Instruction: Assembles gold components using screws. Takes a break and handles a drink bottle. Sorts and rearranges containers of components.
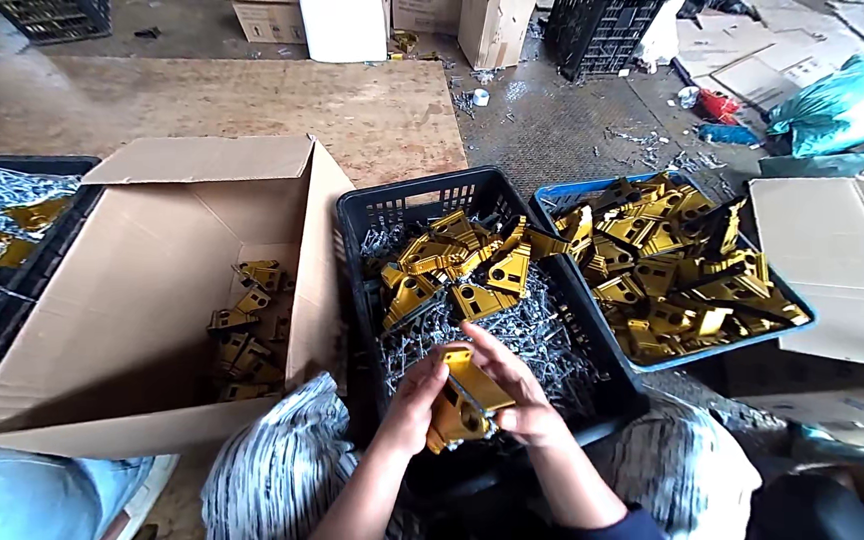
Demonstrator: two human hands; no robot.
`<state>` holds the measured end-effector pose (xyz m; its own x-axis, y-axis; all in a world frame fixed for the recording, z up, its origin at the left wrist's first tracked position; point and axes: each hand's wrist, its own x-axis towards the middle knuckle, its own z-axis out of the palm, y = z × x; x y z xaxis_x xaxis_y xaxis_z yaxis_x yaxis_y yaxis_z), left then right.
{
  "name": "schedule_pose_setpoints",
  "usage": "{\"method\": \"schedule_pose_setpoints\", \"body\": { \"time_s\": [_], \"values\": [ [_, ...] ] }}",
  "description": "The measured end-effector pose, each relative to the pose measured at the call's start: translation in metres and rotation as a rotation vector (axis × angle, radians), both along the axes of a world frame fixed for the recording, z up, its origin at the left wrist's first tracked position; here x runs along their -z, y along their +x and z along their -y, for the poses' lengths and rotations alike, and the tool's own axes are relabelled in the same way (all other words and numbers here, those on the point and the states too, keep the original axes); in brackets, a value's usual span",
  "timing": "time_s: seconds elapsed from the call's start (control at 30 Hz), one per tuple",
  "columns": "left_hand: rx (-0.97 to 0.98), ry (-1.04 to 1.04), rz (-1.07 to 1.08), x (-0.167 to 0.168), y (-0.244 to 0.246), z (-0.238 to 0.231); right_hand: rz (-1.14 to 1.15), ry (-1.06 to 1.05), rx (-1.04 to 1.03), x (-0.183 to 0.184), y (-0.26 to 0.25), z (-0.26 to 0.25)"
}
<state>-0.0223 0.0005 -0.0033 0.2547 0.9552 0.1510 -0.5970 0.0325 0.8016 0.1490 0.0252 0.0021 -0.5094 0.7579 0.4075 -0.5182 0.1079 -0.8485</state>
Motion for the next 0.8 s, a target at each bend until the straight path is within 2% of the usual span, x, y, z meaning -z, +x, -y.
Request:
{"method": "schedule_pose_setpoints", "body": {
  "time_s": [0.13, 0.2, 0.3, 0.37, 0.47, 0.57, 0.67, 0.73, 0.8],
  "values": [
    [0.033, 0.009, 0.046, 0.005, -0.003, -0.002, -0.106, -0.021, 0.03, 0.001, -0.014, 0.004],
    [0.036, 0.054, -0.047, 0.006, -0.01, -0.005, -0.093, -0.011, 0.034, -0.002, -0.011, 0.006],
    [-0.121, 0.157, -0.514, 0.003, -0.025, -0.016, 0.213, 0.145, 0.237, -0.005, 0.007, 0.01],
    [-0.067, 0.074, -0.734, -0.003, -0.028, -0.018, 0.523, 0.358, 0.449, 0.0, 0.016, 0.014],
    [0.08, 0.006, -0.679, -0.009, -0.009, -0.004, 0.785, 0.632, 0.634, 0.008, 0.013, 0.019],
    [0.045, 0.007, -0.727, -0.001, 0.004, 0.005, 0.922, 0.767, 0.697, 0.014, 0.005, 0.024],
    [0.069, -0.083, -0.675, -0.002, -0.002, 0.003, 0.94, 0.625, 0.576, 0.01, 0.01, 0.025],
    [0.082, -0.102, -0.602, -0.001, -0.006, 0.002, 0.826, 0.398, 0.413, 0.003, 0.019, 0.021],
    [0.095, -0.068, -0.556, 0.0, -0.006, 0.0, 0.729, 0.276, 0.407, 0.001, 0.026, 0.017]
  ]
}}
